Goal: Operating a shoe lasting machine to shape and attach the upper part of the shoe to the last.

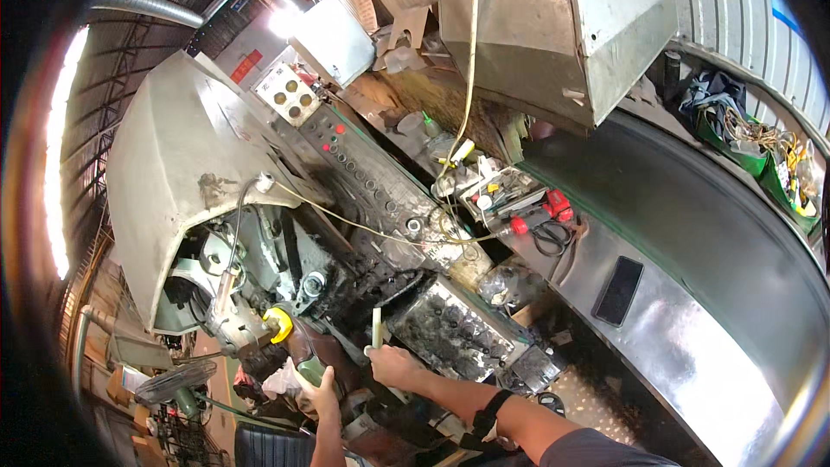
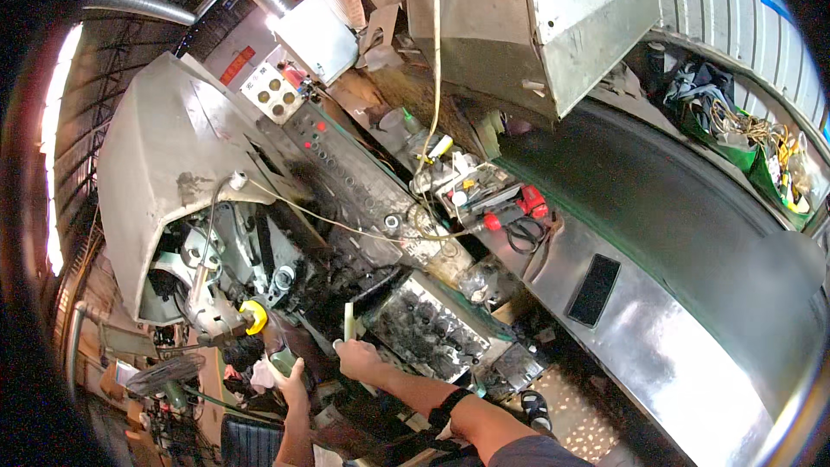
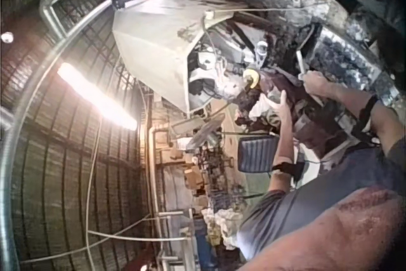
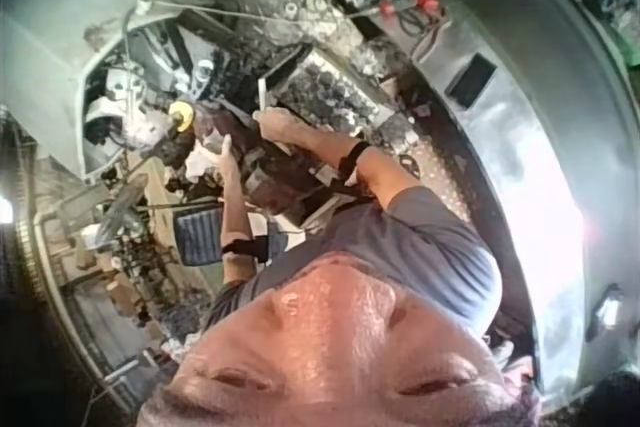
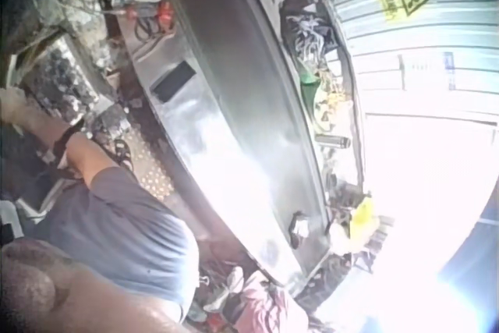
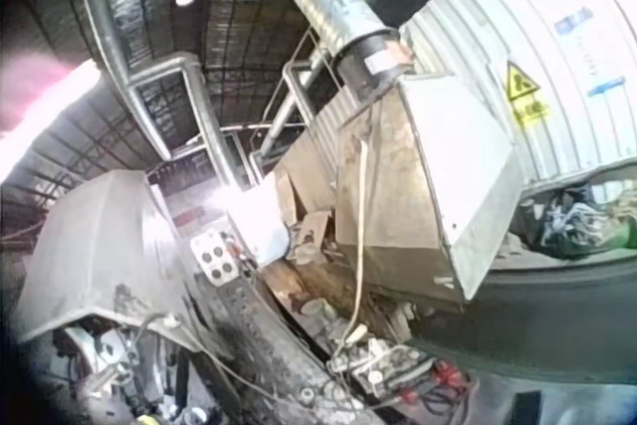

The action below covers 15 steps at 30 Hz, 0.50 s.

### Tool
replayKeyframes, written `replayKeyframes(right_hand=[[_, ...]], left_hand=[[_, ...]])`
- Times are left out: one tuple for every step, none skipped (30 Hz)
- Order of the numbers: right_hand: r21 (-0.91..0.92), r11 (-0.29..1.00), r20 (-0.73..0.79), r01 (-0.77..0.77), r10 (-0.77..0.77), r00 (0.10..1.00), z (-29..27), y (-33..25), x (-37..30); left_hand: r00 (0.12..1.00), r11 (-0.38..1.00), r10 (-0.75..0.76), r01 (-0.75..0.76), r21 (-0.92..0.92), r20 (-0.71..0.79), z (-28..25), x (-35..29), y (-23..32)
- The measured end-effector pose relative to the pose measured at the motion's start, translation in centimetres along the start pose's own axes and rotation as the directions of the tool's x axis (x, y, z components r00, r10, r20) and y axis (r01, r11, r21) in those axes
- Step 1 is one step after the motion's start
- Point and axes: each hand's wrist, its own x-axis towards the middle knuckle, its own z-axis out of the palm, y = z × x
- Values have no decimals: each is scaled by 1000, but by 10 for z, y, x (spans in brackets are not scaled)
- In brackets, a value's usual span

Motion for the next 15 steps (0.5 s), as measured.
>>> replayKeyframes(right_hand=[[2, 1000, 3, -1, 1, 1000, 0, -3, -1], [12, 1000, -23, 17, -17, 1000, -2, -4, 0], [23, 999, -49, 26, -25, 998, -3, -4, 0], [25, 1000, -46, 15, -14, 999, -4, -3, 1], [17, 1000, -60, 15, -14, 998, -6, -2, 3], [8, 1000, -70, 19, -18, 997, -7, -3, 4], [-10, 1000, -47, 18, -19, 999, -7, -4, 5], [-12, 1000, -29, 16, -16, 999, -6, -5, 7], [-7, 1000, -21, -20, 20, 1000, -6, -9, 8], [-6, 999, -13, -51, 50, 999, -3, -12, 9], [-33, 999, -13, -6, 5, 1000, 4, -4, 11], [-100, 991, 35, -92, 96, 995, 7, -6, 14], [-112, 986, 59, -121, 128, 990, 7, -6, 16], [-128, 981, 88, -147, 159, 983, 5, -6, 17], [-118, 980, 57, -162, 170, 984, 6, -1, 17]], left_hand=[[1000, 1000, 5, -5, -3, -3, -3, 1, -2], [1000, 1000, 9, -9, -5, -5, -5, 2, -4], [1000, 1000, 1, -1, -3, 2, -4, 0, -2], [1000, 1000, 9, -9, 1, 3, -3, 1, -1], [1000, 1000, 15, -15, 4, 2, -1, 2, 1], [1000, 1000, 5, -5, 7, 3, -2, 3, 1], [1000, 1000, -8, 8, -2, -11, -2, 2, -1], [999, 1000, -22, 22, -11, -28, -4, 2, -3], [999, 999, -18, 17, -27, -30, -6, 1, -1], [1000, 1000, 3, -4, -21, -30, -6, 1, 3], [999, 999, 3, -1, 42, -39, -7, -1, 1], [998, 995, 2, 4, 103, -60, -8, -1, 0], [996, 990, 49, -40, 133, -68, -6, -3, 3], [993, 983, 90, -76, 166, -80, -1, -5, 9], [994, 986, 80, -70, 149, -68, 2, -4, 12]])
